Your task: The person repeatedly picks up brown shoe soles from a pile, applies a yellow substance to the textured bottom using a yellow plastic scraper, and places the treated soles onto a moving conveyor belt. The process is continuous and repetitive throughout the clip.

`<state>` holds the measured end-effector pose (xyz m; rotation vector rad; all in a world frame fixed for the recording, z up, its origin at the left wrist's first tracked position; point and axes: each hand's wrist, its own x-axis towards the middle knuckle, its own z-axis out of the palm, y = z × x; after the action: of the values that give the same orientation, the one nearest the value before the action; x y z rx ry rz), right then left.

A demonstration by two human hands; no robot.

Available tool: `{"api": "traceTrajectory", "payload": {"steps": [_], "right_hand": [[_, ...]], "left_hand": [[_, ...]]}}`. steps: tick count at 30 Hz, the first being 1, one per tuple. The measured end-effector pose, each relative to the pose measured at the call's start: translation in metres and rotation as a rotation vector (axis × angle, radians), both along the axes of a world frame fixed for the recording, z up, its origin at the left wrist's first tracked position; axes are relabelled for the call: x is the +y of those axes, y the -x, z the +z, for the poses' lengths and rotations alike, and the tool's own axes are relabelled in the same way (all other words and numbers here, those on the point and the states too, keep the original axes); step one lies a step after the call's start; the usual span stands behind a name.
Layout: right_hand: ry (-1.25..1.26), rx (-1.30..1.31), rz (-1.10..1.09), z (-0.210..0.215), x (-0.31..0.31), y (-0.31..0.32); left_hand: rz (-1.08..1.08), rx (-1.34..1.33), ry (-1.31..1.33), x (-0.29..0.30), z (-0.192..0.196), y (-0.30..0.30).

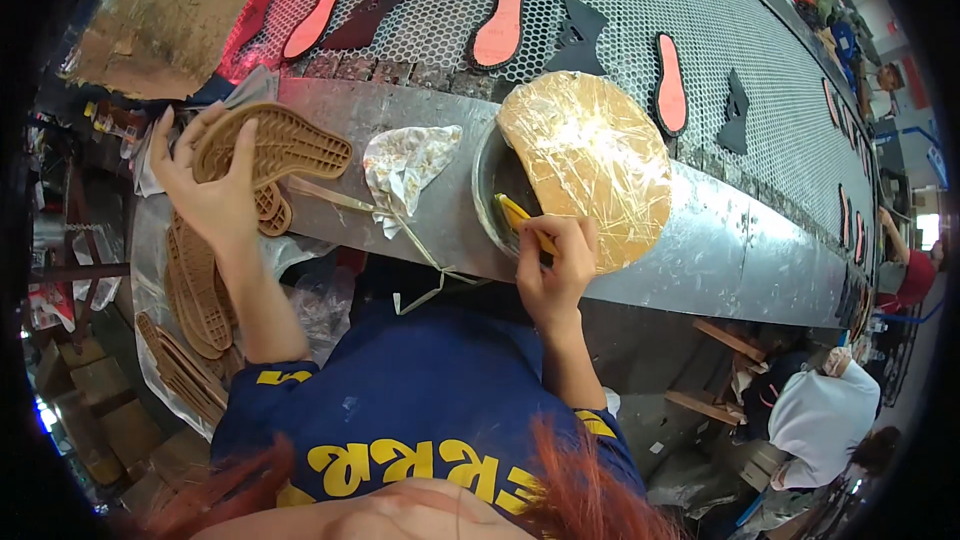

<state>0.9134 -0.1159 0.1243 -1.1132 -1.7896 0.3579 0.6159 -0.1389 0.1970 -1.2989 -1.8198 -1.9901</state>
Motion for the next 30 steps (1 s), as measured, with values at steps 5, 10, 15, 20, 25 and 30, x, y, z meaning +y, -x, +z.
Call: {"api": "traceTrajectory", "payload": {"steps": [5, 10, 15, 20, 25, 30], "right_hand": [[0.399, 0.358, 0.059, -0.01, 0.003, -0.011], [0.768, 0.818, 0.106, 0.016, 0.017, -0.024], [0.814, 1.419, 0.374, 0.015, 0.03, -0.028], [0.87, 1.815, 0.633, 0.019, 0.039, -0.027], [0.369, 1.355, 0.475, 0.05, 0.019, 0.006], [-0.237, 0.55, 0.177, 0.054, 0.01, 0.018]], "left_hand": [[0.106, -0.114, 0.372, 0.018, -0.079, 0.008], [-0.198, -0.409, 0.461, 0.034, -0.117, 0.031], [-0.784, -1.077, 0.188, 0.015, -0.074, -0.003], [-1.27, -1.378, 0.31, -0.004, -0.054, -0.05], [-1.404, -1.328, 0.344, -0.022, -0.051, -0.09], [-1.504, -1.259, 0.511, -0.036, -0.038, -0.102]]}}
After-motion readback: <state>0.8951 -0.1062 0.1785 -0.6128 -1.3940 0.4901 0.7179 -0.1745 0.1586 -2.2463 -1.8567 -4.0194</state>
